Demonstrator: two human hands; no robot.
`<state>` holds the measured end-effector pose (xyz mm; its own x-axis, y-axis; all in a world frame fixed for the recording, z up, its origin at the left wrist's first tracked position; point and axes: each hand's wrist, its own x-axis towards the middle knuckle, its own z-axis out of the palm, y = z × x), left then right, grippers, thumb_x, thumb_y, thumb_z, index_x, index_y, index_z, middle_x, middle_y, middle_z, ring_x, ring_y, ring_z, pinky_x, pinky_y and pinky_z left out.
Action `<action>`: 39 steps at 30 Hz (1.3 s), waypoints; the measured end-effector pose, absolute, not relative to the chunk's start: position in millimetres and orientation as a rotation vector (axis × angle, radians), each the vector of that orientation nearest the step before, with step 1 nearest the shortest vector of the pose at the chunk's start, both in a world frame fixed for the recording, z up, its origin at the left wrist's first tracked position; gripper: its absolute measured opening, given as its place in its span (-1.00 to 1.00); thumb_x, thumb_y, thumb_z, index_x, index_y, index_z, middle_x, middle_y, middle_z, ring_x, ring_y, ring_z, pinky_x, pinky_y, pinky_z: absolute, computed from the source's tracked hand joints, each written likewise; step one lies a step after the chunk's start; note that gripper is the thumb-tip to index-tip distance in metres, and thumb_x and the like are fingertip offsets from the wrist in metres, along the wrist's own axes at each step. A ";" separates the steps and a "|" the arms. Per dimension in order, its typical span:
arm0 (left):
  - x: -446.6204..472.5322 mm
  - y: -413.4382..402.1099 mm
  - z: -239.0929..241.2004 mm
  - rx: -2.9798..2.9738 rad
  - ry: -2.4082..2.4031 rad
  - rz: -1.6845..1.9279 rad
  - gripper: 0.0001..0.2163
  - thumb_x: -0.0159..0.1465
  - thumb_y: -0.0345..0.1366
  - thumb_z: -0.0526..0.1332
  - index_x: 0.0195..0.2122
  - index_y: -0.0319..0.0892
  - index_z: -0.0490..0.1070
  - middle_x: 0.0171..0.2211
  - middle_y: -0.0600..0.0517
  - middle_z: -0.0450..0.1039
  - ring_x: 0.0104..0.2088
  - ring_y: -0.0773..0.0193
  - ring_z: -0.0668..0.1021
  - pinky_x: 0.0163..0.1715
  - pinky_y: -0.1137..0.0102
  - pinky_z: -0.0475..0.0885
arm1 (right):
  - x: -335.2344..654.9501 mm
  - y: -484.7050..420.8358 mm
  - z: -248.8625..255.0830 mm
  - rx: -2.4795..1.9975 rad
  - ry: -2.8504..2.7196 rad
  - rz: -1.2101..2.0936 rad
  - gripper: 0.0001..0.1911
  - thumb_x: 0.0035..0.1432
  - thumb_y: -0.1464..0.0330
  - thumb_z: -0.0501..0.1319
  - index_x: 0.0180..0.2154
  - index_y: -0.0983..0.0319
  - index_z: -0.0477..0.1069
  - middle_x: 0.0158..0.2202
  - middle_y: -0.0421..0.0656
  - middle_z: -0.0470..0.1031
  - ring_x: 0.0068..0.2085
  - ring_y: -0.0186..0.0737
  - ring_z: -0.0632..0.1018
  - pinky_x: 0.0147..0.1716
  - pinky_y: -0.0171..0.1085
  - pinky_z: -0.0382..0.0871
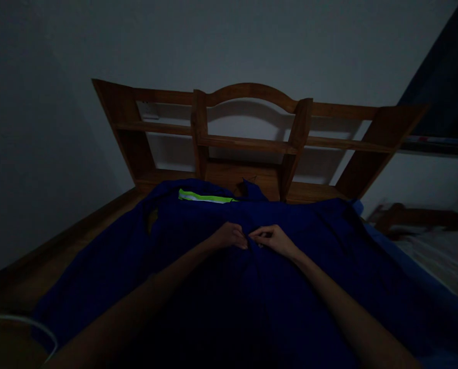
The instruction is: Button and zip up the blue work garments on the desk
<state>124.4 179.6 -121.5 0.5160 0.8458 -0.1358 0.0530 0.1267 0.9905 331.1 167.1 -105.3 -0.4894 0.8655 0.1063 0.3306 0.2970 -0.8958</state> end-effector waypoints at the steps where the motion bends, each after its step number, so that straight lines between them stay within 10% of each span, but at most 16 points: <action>1: 126.2 180.5 -119.1 1.340 0.869 0.691 -0.69 -0.18 -0.34 0.41 -0.52 -0.26 0.27 -0.51 0.00 0.52 -0.44 0.22 0.57 -0.32 0.32 0.47 | 331.3 168.1 -106.1 -1.087 -1.952 1.145 -0.68 0.00 0.19 0.26 -0.26 0.28 0.54 -0.55 -0.19 0.45 -0.54 -0.38 0.42 -0.55 -0.43 0.21; 13: 134.9 154.6 -118.3 1.691 0.888 1.014 -0.67 0.08 -0.38 0.22 -0.12 -0.16 0.22 -0.45 0.09 0.48 -0.44 0.33 0.56 -0.37 0.46 0.43 | 332.3 169.5 -108.2 -1.058 -1.840 1.144 -0.66 -0.06 0.16 0.30 -0.34 0.31 0.49 -0.56 -0.21 0.44 -0.57 -0.40 0.41 -0.58 -0.43 0.21; 31: 131.2 161.3 -131.7 1.336 0.977 0.867 -0.81 0.04 -0.25 0.25 -0.47 -0.27 0.33 -0.59 0.06 0.43 -0.50 0.25 0.57 -0.38 0.35 0.49 | 324.0 160.6 -112.6 -1.081 -2.111 0.874 -0.82 0.04 0.27 0.23 -0.35 0.26 0.47 -0.48 -0.21 0.48 -0.47 -0.37 0.45 -0.48 -0.42 0.26; 39: 127.1 156.4 -126.3 1.927 1.204 0.916 -0.81 0.04 -0.28 0.25 -0.31 -0.20 0.40 -0.33 0.03 0.48 -0.52 0.39 0.48 -0.50 0.52 0.34 | 328.7 157.9 -107.3 -0.981 -2.204 0.709 -0.81 0.10 0.38 0.17 -0.26 0.18 0.53 -0.27 -0.18 0.50 -0.37 -0.36 0.46 -0.37 -0.39 0.30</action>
